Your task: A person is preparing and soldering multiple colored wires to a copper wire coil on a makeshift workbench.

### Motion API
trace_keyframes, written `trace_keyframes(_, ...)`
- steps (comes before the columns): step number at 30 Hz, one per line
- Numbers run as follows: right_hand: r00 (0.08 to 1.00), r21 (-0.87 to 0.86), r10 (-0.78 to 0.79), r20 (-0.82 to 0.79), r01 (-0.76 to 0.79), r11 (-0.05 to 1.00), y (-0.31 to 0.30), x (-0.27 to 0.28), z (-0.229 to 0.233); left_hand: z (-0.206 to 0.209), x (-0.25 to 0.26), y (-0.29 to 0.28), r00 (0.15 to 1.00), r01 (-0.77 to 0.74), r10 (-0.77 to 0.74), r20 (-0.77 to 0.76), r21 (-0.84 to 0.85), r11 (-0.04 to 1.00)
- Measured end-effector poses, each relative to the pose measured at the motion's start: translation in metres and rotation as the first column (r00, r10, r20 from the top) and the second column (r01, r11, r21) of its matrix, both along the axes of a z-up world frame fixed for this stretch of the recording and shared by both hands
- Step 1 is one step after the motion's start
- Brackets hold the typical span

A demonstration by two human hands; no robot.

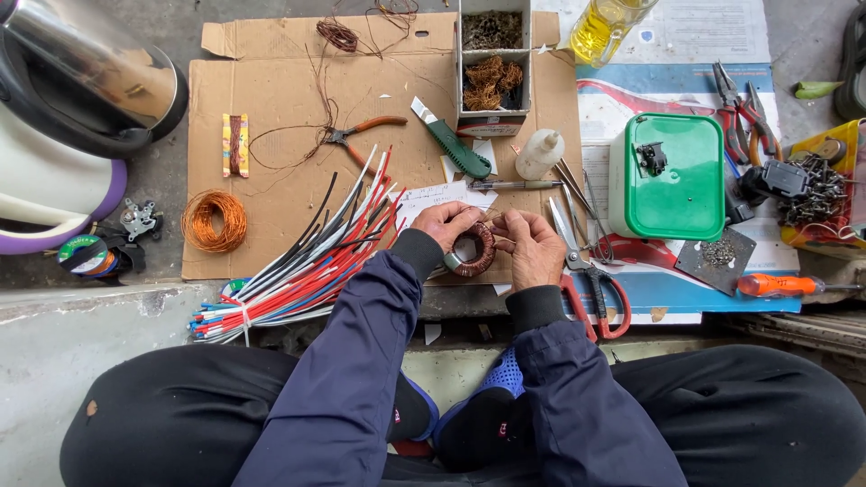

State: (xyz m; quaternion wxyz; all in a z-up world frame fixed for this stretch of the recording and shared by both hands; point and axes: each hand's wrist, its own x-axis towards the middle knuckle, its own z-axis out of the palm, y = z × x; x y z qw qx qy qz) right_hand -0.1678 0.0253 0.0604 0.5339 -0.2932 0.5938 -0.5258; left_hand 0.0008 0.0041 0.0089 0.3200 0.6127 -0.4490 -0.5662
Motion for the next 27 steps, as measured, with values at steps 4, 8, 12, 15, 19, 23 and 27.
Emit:
trace_keyframes(4, 1.0, -0.027, 0.001, -0.012, -0.001, 1.0, 0.002, 0.0, 0.001, 0.009, 0.0, 0.003, 1.0, -0.008, 0.008, -0.018, 0.006, 1.0)
trace_keyframes(8, 1.0, -0.021, 0.006, 0.006, -0.006, 1.0, 0.003, 0.002, 0.001, 0.008, 0.001, 0.004, 0.999, -0.003, 0.003, -0.032, -0.005, 1.0)
trace_keyframes(12, 1.0, -0.046, -0.006, 0.028, 0.007, 0.999, 0.004, 0.0, -0.008, 0.003, 0.003, 0.006, 0.999, -0.033, 0.032, -0.042, -0.012, 0.999)
trace_keyframes(15, 1.0, -0.109, 0.001, -0.011, -0.002, 0.994, 0.007, -0.002, -0.003, -0.013, -0.001, 0.003, 0.998, -0.052, 0.051, -0.032, -0.028, 0.998)
trace_keyframes(19, 0.982, -0.199, 0.065, -0.179, -0.101, 0.975, 0.017, 0.002, 0.019, -0.02, -0.003, 0.004, 0.996, -0.077, 0.079, 0.049, -0.039, 0.996)
trace_keyframes(23, 0.971, -0.236, 0.072, -0.229, -0.127, 0.963, 0.019, 0.002, 0.012, 0.018, -0.003, 0.011, 0.989, -0.126, 0.128, 0.069, -0.039, 0.991)
trace_keyframes(27, 0.974, -0.255, 0.056, -0.221, -0.113, 0.96, 0.02, 0.003, 0.008, 0.026, -0.001, 0.009, 0.972, -0.193, 0.197, 0.128, -0.047, 0.98)
